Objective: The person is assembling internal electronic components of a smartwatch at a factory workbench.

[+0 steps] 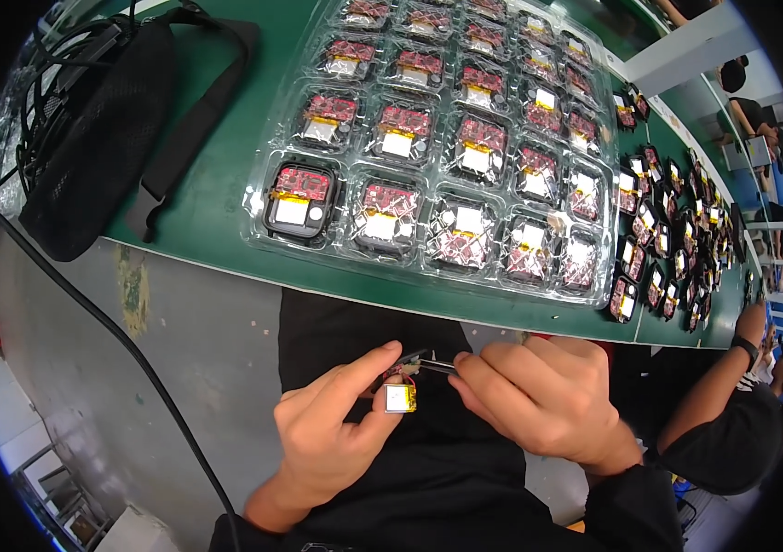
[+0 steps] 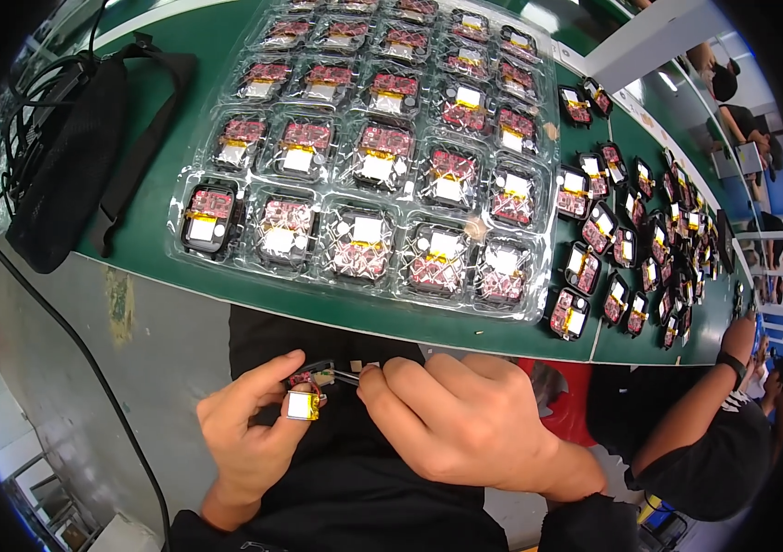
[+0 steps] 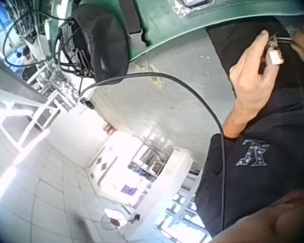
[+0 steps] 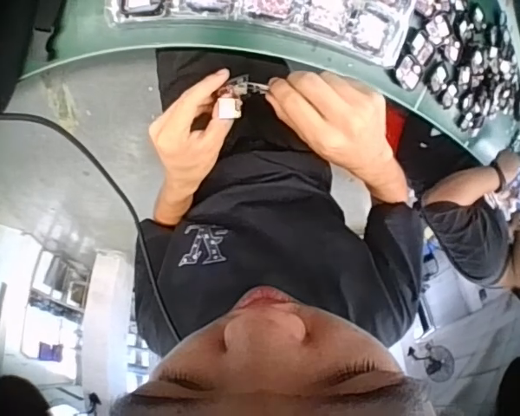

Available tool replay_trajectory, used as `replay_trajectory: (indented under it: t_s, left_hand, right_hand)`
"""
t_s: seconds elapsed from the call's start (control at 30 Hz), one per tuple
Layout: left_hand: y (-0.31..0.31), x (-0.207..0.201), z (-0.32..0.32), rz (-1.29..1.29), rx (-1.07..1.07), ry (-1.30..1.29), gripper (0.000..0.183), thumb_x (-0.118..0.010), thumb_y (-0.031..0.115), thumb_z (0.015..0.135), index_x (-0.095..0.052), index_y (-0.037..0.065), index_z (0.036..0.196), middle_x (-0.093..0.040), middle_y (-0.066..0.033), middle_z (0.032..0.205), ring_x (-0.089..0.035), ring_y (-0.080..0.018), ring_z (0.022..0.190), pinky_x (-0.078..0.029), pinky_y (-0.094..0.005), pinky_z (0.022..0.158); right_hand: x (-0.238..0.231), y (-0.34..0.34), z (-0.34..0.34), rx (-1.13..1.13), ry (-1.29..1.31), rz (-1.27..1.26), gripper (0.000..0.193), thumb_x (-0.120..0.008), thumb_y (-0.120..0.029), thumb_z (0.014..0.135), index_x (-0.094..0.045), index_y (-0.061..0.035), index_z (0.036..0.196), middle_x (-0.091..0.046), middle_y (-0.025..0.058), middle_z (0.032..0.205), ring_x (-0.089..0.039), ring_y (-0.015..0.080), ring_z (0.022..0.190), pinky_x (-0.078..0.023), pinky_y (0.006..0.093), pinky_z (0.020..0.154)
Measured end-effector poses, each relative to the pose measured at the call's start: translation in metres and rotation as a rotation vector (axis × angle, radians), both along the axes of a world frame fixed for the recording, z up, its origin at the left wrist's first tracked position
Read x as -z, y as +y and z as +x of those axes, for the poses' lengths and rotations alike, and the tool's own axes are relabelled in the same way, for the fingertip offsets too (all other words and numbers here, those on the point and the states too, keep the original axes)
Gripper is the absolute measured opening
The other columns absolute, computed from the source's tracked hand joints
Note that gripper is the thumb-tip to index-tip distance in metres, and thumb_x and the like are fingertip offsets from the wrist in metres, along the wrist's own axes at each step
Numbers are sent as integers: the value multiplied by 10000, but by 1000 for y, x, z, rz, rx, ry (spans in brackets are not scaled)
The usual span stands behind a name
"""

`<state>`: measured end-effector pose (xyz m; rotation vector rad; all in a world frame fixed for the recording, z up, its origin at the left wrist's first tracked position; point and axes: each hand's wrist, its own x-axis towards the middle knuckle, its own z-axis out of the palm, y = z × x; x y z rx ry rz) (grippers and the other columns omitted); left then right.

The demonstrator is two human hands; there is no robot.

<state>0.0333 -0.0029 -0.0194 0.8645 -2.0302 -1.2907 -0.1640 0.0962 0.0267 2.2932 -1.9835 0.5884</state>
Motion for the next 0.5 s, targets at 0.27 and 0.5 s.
replay_trajectory:
  t_s: [0.27,0.5]
  left_hand:
    - [3,4,-1,-29,11,6,396,-781,-68,765,-731,-2,1152,-767,-145,906,-760,-224,729,-601,-290,618]
    - [0,1,3,-22,15,-4,390,-783,-66,766,-732,0,1147,-766,-138,892,-756,-223,718,-600,-291,615]
  right_hand:
    - [0,2,-4,-53,-6,81,131,-725,-95,771,-701,-66,897,-493,-24,742,-496,82,552,-383,243,456]
    - [-1,0,1,-19,10,34,125,-719,-104,772,-682,-63,884,-471,-17,738,-500,83,554,-377,244,452]
